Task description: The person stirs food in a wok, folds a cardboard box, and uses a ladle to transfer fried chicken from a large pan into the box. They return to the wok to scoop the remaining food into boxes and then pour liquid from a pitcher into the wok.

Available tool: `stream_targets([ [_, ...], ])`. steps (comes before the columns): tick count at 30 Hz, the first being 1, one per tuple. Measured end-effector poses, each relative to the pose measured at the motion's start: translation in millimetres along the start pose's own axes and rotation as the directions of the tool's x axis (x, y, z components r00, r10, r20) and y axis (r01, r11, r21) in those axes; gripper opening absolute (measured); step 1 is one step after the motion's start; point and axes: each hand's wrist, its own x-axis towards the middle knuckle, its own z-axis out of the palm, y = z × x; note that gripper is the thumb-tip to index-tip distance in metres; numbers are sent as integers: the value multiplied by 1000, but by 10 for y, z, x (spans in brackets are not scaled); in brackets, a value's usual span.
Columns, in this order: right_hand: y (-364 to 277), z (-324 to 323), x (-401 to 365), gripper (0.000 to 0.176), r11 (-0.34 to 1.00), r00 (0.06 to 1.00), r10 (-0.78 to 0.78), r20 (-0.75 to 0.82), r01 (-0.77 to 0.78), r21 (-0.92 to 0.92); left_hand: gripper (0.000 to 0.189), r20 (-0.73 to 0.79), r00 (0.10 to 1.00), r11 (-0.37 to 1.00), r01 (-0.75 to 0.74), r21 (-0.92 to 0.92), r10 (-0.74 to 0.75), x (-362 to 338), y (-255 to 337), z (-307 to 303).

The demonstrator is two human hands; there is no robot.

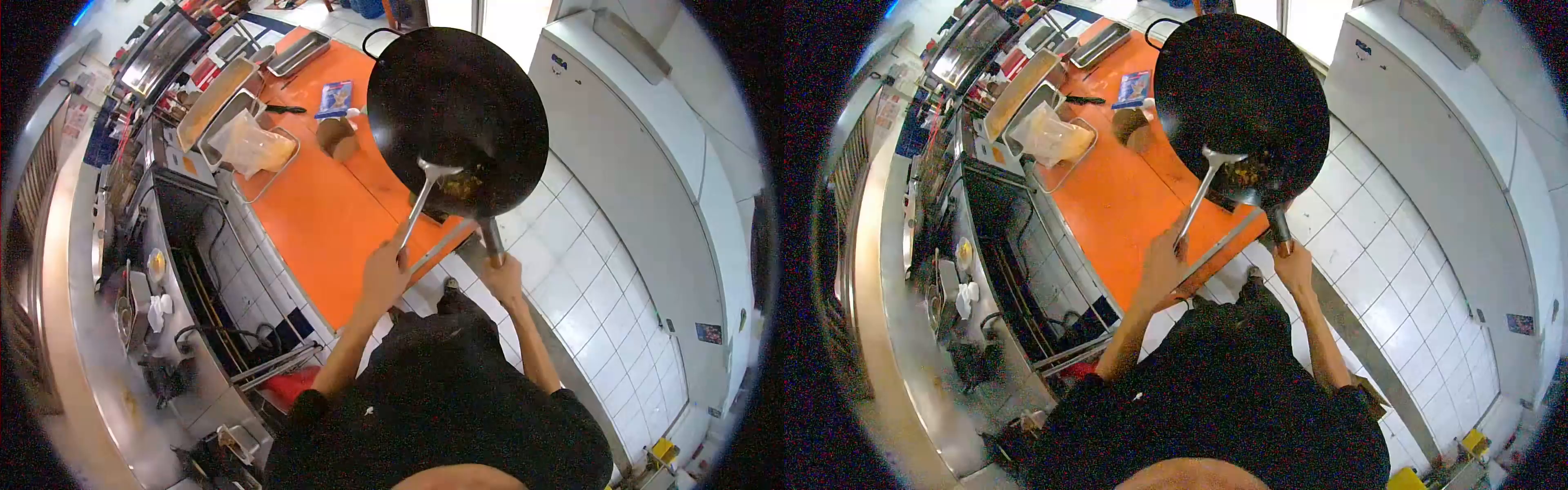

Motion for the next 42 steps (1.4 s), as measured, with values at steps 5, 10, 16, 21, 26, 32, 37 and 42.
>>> stream_targets([
  [5,207,-58,202,24,994,993,-95,-64,92,-51,53,21,999,999,-25,-20,25,151,16,210],
  [10,111,-20,245,19,989,986,-147,-82,144,-45,54,-3,996,995,-85,-44,85,-91,-236,196],
  [16,72,92,279,15,988,986,-139,-98,131,-78,56,81,996,1000,-21,4,21,-255,-486,60],
  [21,121,219,277,18,990,982,-130,-136,119,-81,56,89,996,1000,-9,-22,11,-268,-548,39],
  [26,128,272,237,22,996,980,-88,-180,84,-29,57,121,993,1000,7,-13,-6,-329,-607,-3],
  [32,139,249,264,23,993,961,-117,-249,112,-37,56,127,992,999,13,-43,-8,-431,-641,-74],
  [37,204,261,211,23,994,961,-108,-256,100,-47,54,83,997,1000,9,-20,-8,-132,-442,-80],
  [42,242,220,142,23,995,957,-98,-271,91,-40,52,77,997,996,-17,-89,24,239,-310,76],
])
